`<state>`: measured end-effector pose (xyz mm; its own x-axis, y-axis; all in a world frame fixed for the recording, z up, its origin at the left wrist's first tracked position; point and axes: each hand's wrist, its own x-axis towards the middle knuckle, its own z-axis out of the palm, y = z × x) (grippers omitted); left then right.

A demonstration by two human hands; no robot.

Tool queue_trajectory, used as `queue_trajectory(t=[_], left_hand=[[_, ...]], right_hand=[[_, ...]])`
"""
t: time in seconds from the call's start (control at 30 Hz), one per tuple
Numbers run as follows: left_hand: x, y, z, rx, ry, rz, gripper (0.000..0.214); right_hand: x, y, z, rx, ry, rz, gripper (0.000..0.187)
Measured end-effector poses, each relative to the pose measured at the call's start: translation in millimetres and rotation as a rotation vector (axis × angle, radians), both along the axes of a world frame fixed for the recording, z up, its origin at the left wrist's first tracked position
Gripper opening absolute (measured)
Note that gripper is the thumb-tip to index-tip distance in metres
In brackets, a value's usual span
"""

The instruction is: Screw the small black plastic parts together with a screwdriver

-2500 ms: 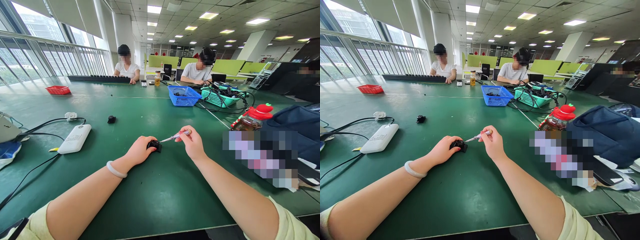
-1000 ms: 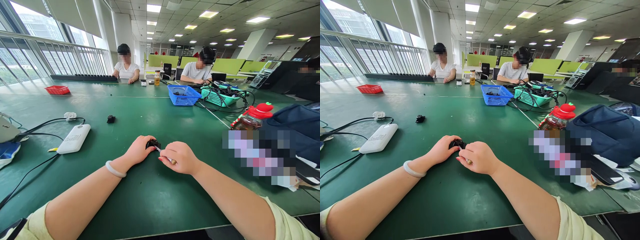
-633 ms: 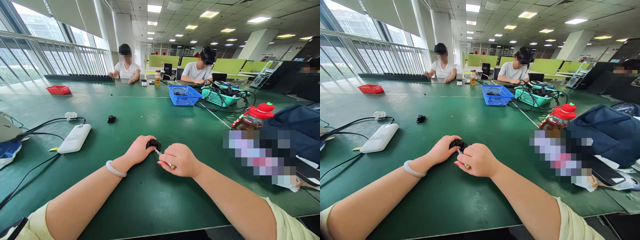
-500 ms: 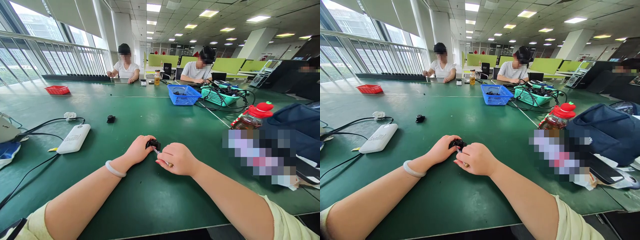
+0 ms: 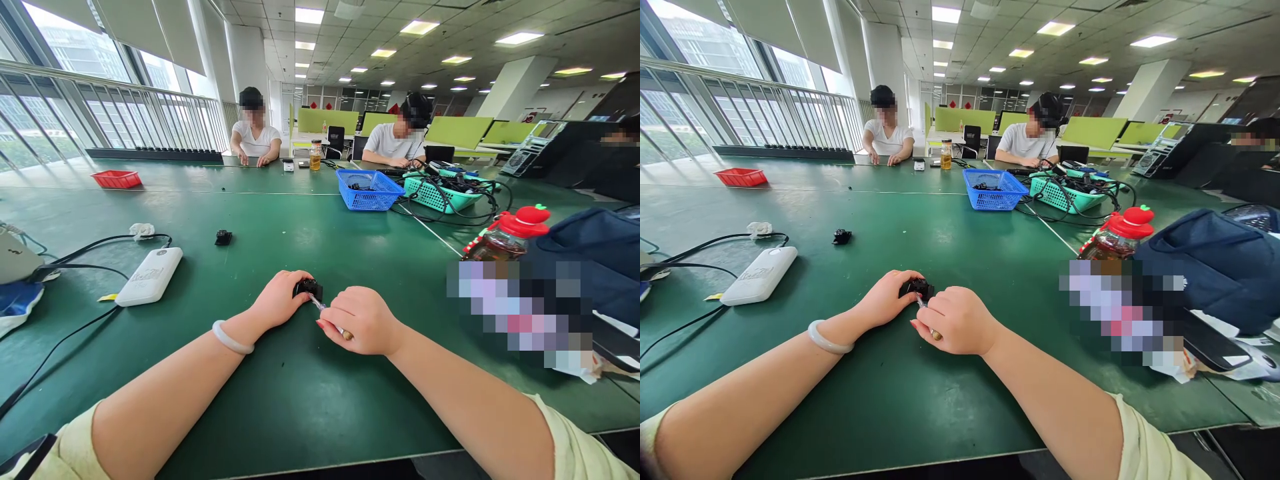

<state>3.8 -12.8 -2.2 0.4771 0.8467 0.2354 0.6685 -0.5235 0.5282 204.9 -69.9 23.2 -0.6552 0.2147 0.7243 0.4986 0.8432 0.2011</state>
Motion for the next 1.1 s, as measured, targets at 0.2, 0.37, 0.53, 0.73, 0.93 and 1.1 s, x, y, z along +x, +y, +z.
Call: queue_trajectory(t=[0.2,0.37,0.53,0.73,0.93,1.1], left_hand=[[0.0,-0.5,0.7,-0.016,-0.005,0.001,0.026],[0.6,-1.5,1.7,-0.018,-0.004,0.003,0.028],[0.4,-1.0,1.3,-0.012,0.003,0.003,0.031],[0.6,-0.8,1.2,-0.007,0.005,0.011,0.031],[1.3,-1.9,2.4,0.001,0.003,0.000,0.031],[1.0,-2.4,2.7,-0.010,0.003,0.009,0.030]], right_hand=[[2.1,0.9,-0.2,0.002,0.024,-0.029,0.025],[0.1,2.2,-2.7,-0.021,-0.015,-0.067,0.028],[0.6,1.0,-1.5,0.016,-0.016,-0.038,0.028],[-0.7,2.9,-4.5,-0.033,-0.020,-0.051,0.024],[-1.1,3.8,-5.3,-0.061,-0.018,-0.054,0.021],[0.4,1.7,-3.4,-0.026,0.008,-0.056,0.023]])
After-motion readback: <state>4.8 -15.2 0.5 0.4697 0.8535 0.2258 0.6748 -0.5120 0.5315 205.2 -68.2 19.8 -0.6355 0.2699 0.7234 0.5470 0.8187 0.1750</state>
